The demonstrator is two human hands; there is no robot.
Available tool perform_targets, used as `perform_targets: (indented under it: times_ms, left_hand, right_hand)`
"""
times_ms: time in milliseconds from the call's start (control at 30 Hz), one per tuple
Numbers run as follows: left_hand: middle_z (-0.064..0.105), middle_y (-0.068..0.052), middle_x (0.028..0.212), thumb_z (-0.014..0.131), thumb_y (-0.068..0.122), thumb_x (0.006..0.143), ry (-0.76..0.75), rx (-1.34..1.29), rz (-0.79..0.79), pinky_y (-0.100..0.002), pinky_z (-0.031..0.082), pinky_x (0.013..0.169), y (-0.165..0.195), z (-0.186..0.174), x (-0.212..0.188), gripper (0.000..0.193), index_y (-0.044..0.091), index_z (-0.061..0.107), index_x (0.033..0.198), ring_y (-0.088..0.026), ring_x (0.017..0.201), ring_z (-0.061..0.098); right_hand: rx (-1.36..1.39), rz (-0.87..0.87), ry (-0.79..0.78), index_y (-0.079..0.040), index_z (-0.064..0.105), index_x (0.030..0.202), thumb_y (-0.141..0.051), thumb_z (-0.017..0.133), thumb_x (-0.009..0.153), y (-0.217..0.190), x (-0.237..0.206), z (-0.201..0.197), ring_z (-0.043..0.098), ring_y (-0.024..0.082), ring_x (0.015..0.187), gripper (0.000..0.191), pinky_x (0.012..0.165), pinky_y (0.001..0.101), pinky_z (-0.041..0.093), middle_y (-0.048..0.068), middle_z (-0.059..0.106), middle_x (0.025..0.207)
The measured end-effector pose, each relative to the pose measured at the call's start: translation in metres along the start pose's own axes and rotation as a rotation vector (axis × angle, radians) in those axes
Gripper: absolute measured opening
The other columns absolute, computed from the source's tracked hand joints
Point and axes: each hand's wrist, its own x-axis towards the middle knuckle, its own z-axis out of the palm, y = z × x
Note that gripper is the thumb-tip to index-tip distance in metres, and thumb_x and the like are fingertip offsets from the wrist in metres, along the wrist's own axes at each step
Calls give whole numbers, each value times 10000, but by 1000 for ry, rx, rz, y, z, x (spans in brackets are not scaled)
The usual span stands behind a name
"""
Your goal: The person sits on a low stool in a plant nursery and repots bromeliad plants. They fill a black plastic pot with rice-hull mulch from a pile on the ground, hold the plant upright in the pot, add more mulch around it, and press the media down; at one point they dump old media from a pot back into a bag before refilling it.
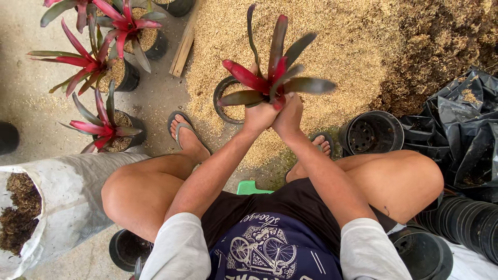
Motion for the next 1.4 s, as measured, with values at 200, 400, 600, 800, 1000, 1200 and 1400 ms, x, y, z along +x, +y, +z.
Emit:
perform_targets:
  times_ms: [200,400,600,800,1000,1200,1400]
  left_hand:
    - [659,-89,1200,880,151,913,-30,80,3,-327,541,995,7,1,0,645,27,489,1411,-180,1102,648]
    - [680,-36,1027,870,229,830,-19,30,-167,-302,590,835,11,-6,7,561,23,539,1233,-128,939,677]
    - [700,-46,993,871,183,852,-108,150,-131,-302,588,800,9,-24,12,385,7,649,1114,-128,901,681]
    - [690,-48,895,871,200,810,-137,141,-207,-315,581,747,16,-41,17,406,9,635,1079,-120,819,667]
    - [694,-63,922,821,137,846,-199,285,-143,-315,600,743,22,-54,27,318,-5,664,1083,-140,830,687]
    - [735,-107,1075,761,113,960,-104,121,-10,-338,612,848,34,-67,43,311,-31,660,1216,-152,938,696]
    - [718,-63,867,718,176,1014,-71,306,-118,-329,630,687,30,-109,58,217,0,677,1134,-120,758,718]
  right_hand:
    - [-124,-110,68,-18,645,993,-143,660,943,3,-1,1,637,420,890,135,744,527,484,197,670,941]
    - [-179,-111,37,-13,637,938,-165,707,938,8,-3,6,628,410,826,167,716,532,468,177,654,858]
    - [-196,-168,17,-1,621,957,-93,725,916,13,-3,11,620,407,840,145,741,525,474,173,630,869]
    - [-169,-188,-26,-27,634,921,-36,759,798,18,-5,22,634,410,878,175,736,514,497,180,638,918]
    - [-115,-101,-208,-35,651,1044,-73,779,822,9,6,24,659,372,957,260,795,497,512,165,662,994]
    - [-112,-263,-368,87,451,1379,-351,942,757,-13,34,9,455,461,1321,906,1080,563,383,299,465,1387]
    - [-74,3,-422,-17,452,1495,-416,842,976,19,46,-27,421,377,1503,763,1268,507,353,234,412,1575]
